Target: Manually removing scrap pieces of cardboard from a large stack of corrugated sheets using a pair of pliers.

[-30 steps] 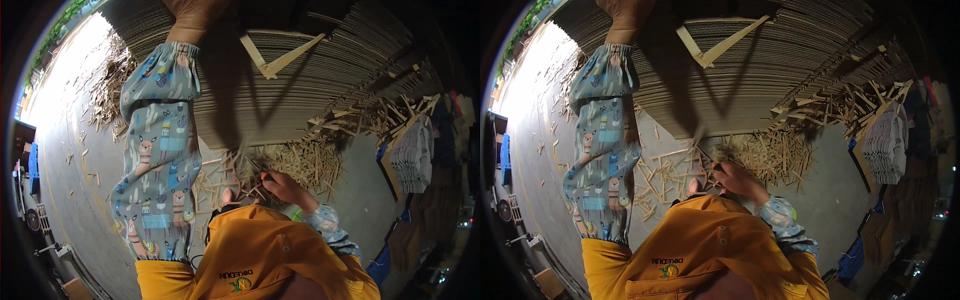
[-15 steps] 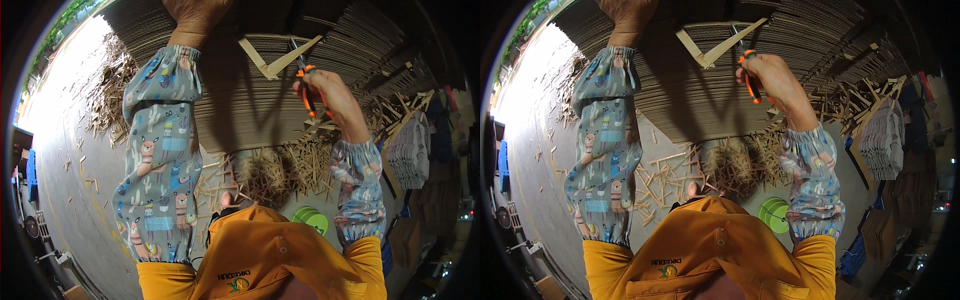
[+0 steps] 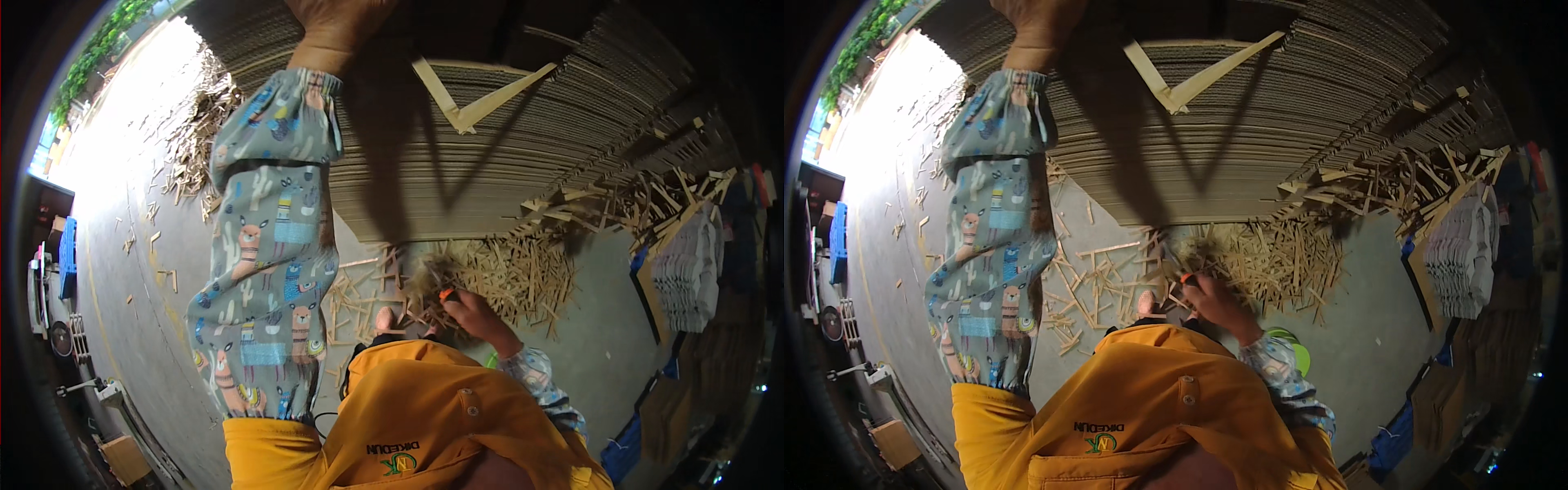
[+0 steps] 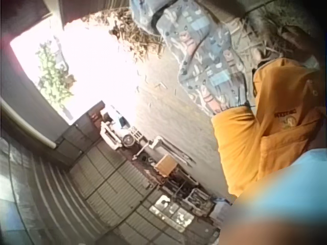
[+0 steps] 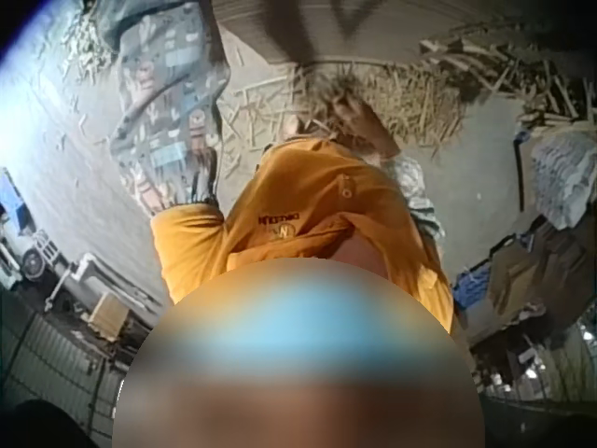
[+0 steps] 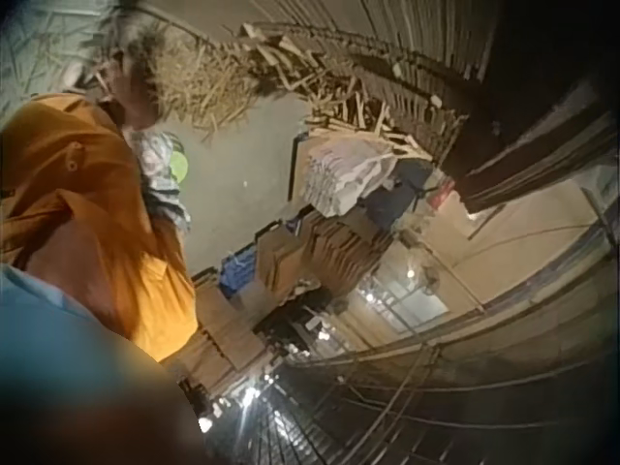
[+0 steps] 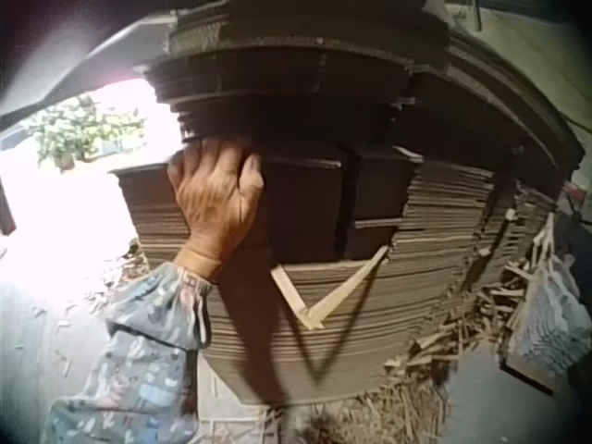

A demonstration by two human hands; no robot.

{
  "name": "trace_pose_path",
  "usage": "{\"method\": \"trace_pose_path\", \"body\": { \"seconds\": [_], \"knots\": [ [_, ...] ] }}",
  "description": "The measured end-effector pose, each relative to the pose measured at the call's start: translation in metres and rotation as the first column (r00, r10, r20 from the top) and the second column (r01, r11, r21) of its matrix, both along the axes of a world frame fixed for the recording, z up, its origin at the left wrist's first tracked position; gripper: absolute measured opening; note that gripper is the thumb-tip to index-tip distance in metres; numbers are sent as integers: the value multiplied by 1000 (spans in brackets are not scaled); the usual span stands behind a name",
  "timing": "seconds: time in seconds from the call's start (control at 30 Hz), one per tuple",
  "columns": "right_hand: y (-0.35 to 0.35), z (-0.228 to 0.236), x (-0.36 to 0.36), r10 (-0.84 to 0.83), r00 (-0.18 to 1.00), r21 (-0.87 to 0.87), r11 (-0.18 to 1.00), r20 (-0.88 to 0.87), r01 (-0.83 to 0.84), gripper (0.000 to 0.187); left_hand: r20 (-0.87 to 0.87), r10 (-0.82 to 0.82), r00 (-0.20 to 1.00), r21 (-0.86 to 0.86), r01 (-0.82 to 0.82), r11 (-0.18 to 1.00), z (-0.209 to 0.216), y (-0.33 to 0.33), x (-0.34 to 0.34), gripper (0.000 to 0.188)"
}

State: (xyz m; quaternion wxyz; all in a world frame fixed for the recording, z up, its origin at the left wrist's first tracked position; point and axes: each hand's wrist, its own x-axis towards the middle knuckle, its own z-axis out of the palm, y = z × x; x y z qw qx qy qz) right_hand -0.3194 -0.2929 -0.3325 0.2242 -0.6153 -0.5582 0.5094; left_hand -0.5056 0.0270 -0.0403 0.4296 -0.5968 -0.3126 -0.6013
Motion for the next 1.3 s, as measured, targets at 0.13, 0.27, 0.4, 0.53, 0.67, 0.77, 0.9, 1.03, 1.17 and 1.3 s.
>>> {"method": "trace_pose_path", "body": {
  "seconds": [0.13,0.27,0.4,0.53,0.67,0.77,0.9,1.03,1.17,1.3],
  "knots": [
    [-2,18,24,-175,972,-88,983,-159,162,34,-81,-49,995,-126,39,991,-8,-11,-18,40],
    [-44,15,46,-332,898,-186,940,-288,287,33,-258,-217,942,-187,172,967,-104,-44,-10,54],
    [-62,-5,53,-390,845,-305,908,-366,287,31,-303,-281,911,-386,153,910,-130,-85,21,55],
    [-51,21,61,-372,850,-314,913,-373,262,29,-327,-359,874,-558,128,820,-121,-90,47,44],
    [-47,31,73,-391,838,-302,909,-381,287,30,-122,-452,884,-538,324,778,-125,-106,37,28],
    [-44,32,83,-363,822,-155,932,-438,328,30,-114,-324,939,-704,153,693,-196,-169,15,34],
    [-5,44,97,-234,900,-60,972,-368,228,31,-305,-120,945,-888,-237,394,-299,-239,-2,46],
    [52,86,86,-86,914,105,985,-396,139,31,213,-213,953,-972,228,50,-285,-249,17,49],
    [96,144,61,-97,952,247,953,-290,172,31,537,-266,801,-830,557,3,-242,-227,46,45],
    [141,159,55,-77,980,354,925,-184,139,32,701,-378,605,-657,754,-10,-206,-197,64,45]
  ]
}}
